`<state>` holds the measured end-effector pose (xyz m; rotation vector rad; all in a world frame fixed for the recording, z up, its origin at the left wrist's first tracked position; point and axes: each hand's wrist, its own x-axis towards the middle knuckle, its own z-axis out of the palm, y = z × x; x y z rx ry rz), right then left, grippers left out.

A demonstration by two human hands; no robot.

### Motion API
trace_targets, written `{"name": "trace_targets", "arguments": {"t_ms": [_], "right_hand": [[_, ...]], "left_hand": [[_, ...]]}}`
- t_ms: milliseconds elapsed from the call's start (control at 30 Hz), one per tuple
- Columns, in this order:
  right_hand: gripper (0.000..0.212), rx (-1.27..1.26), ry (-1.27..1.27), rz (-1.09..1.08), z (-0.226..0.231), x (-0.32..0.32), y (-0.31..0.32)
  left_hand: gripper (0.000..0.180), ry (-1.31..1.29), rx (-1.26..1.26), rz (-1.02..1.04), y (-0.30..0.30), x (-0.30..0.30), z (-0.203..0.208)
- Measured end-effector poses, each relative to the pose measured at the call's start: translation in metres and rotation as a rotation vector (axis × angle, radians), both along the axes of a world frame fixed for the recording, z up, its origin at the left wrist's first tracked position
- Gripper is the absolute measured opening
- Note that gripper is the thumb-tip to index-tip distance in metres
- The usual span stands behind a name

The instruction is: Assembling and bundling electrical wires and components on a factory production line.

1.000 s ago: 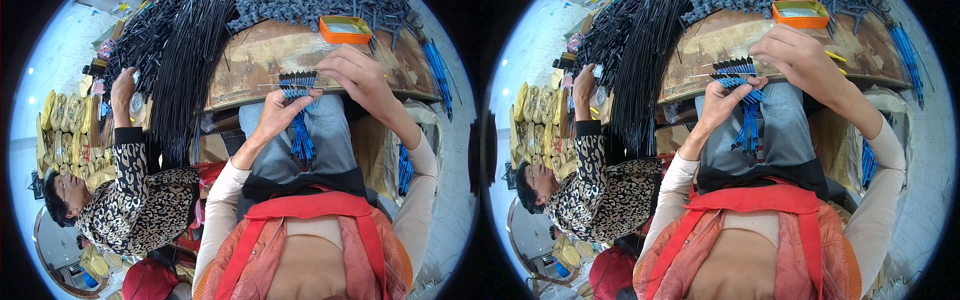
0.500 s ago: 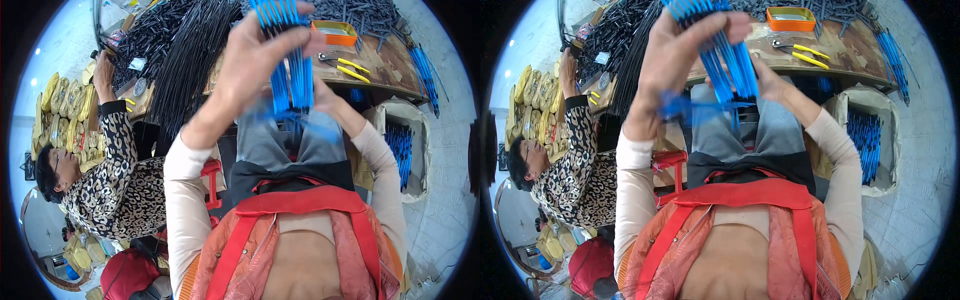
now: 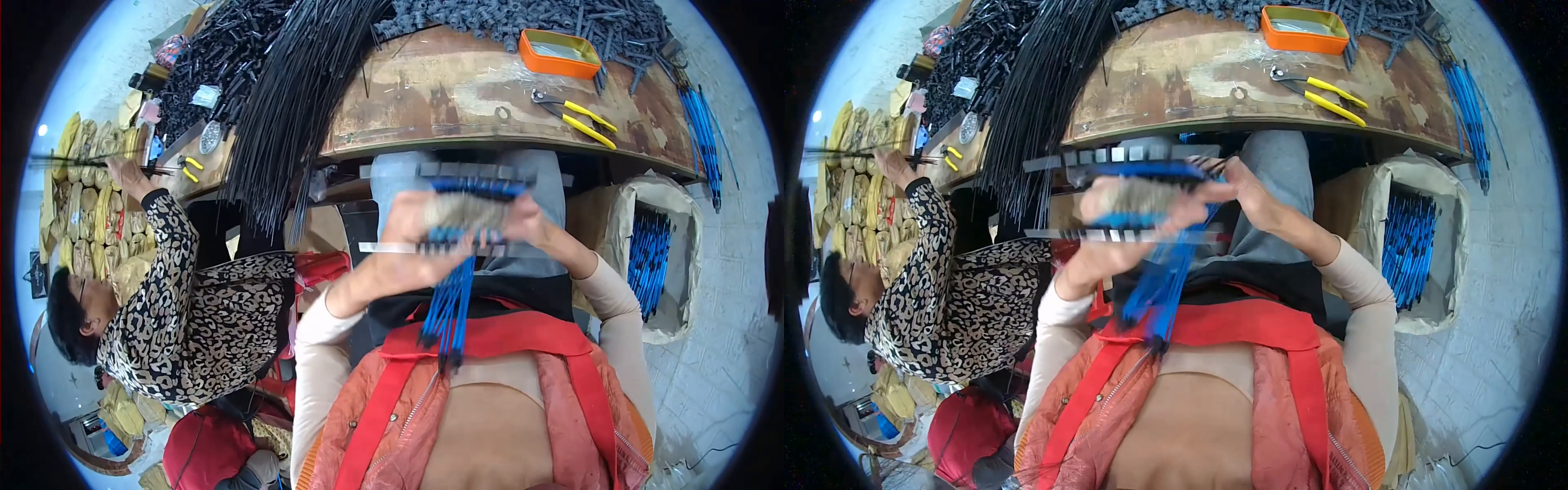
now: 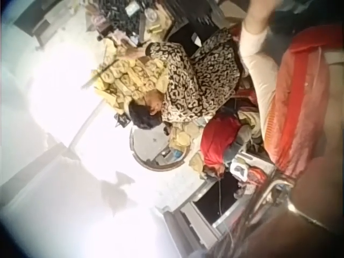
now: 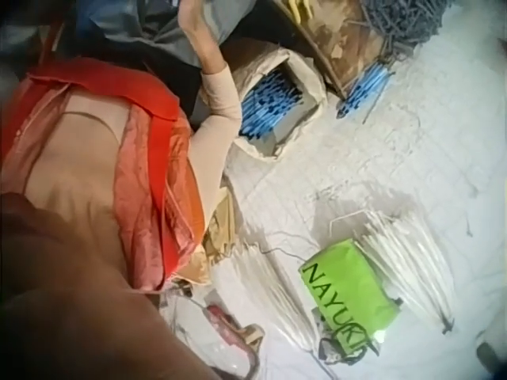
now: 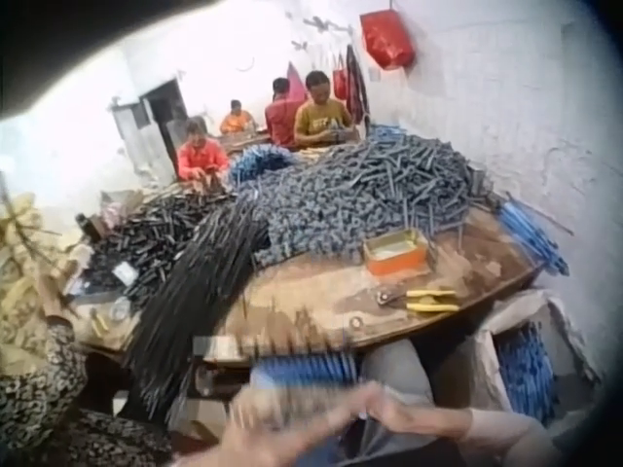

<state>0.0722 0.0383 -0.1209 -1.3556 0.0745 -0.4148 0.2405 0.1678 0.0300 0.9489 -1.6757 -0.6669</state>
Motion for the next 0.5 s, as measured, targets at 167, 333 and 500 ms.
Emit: {"name": "trace_targets", "arguments": {"t_ms": [167, 333, 500], "right_hand": [[0.078, 0.473, -0.044, 0.080, 0.023, 0.040, -0.024], [0.053, 0.527, 0.196, -0.147, -0.013, 0.023, -0.042], [0.040, -0.306, 0.236, -0.582, 0.075, 0.001, -0.038]], "left_hand": [[0.028, 0.081, 0.257, 0.152, -0.023, 0.001, -0.052], [0.021, 0.389, 0.380, 0.219, -0.064, 0.015, -0.091], [0.021, 0.553, 0.399, 0.125, -0.083, 0.022, -0.070]]}}
